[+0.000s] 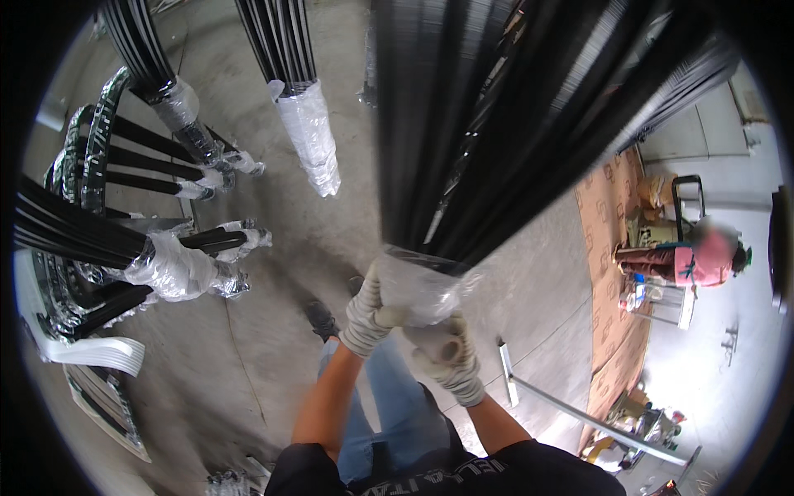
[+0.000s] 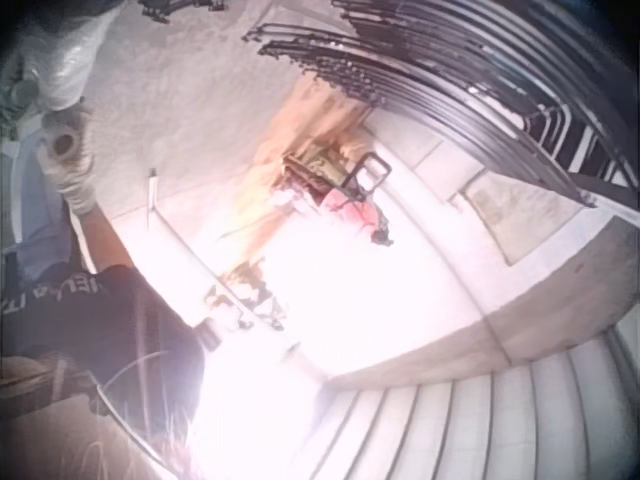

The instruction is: The person secures groups of black metal tubes on a hanging rack by wrapping them with white foam padding and then sealing the padding with clear plastic wrap.

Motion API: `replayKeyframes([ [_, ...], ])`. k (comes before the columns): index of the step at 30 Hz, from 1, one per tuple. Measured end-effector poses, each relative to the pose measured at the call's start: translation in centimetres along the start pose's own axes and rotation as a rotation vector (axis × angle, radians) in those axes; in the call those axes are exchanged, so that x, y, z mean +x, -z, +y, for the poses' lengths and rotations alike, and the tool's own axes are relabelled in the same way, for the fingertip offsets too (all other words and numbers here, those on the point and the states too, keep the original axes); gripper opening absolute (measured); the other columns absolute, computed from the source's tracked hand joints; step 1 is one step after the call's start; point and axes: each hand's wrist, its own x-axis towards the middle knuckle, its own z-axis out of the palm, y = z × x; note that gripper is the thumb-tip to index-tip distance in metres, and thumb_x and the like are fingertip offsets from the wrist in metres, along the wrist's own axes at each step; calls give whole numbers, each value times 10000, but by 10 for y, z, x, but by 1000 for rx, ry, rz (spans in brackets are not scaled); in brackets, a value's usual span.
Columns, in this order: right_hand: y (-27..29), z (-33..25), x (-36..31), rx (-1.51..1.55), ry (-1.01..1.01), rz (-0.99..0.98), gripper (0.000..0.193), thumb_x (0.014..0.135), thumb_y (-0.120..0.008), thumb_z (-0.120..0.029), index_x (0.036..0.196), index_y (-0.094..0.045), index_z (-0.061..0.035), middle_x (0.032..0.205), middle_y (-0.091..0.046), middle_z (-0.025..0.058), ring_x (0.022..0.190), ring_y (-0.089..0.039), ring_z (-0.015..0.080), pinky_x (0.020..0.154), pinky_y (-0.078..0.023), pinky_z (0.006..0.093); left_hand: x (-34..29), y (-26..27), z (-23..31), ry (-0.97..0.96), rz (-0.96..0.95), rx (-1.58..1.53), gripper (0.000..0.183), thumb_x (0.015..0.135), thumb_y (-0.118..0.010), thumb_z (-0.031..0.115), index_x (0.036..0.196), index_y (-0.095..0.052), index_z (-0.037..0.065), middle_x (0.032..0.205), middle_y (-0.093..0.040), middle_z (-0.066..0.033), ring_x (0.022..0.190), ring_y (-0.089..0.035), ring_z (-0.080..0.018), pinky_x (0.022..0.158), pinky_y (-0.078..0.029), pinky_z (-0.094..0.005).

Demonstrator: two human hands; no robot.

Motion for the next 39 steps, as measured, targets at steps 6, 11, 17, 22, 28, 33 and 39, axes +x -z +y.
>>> replayKeyframes([
  [6, -30, 2, 0, -263, -59, -56, 547, 606, -718, -154, 1038, -408, -25, 914, -545, 115, 802, -564, 212, 659, -463, 313, -29, 26, -14, 160, 43, 320, 751, 794, -546, 217, 1333, -28, 144, 1235, -362, -121, 1084, -421, -235, 914, -363, -334],
  [11, -23, -2, 4, -22, -257, -113, 582, 649, -707, -192, 1119, -402, -34, 981, -533, 130, 907, -538, 246, 741, -442, 316, -22, 1, 26, 197, 35, 7, 985, 701, -651, 140, 1321, 111, 218, 1286, -278, -131, 1092, -409, -270, 907, -357, -364],
  [17, -15, 0, 5, 209, -304, -232, 577, 725, -652, -204, 1201, -376, -30, 1027, -540, 129, 982, -518, 225, 807, -426, 310, -19, 5, 15, -75, -144, 358, 1158, 578, -745, 76, 1319, 137, 200, 1168, -435, -133, 1030, -468, -233, 878, -367, -327],
  [22, -6, -8, 22, -81, -79, -220, 506, 744, -630, -202, 1154, -409, -5, 942, -576, 123, 910, -556, 214, 757, -452, 316, -15, 13, 7, 227, 117, 61, 500, 830, -493, 300, 1285, -302, 220, 1151, -447, -118, 781, -531, -212, 645, -463, -286],
  [28, -15, -21, 97, -266, -96, -14, 456, 649, -706, -139, 1037, -497, -22, 924, -589, 80, 845, -564, 139, 710, -468, 266, 0, 22, 16, -47, 14, 466, 588, 596, -747, 92, 1102, -452, 34, 1126, -482, -89, 787, -541, -150, 749, -445, -273],
  [33, -17, -22, 109, 88, -201, -125, 469, 577, -728, -44, 1001, -527, -32, 920, -575, 44, 827, -553, 132, 726, -467, 259, 10, 45, 40, 105, 149, 194, 547, 536, -796, 137, 989, -499, 64, 926, -559, -1, 808, -514, -69, 733, -440, -235],
  [39, -19, -9, 84, -29, -202, -112, 466, 602, -720, -54, 1017, -513, -15, 922, -572, 69, 808, -546, 133, 696, -463, 248, 78, 32, 36, 262, 75, 187, 258, 783, -567, 157, 1004, -503, 39, 919, -545, -44, 859, -507, -91, 767, -423, -228],
])
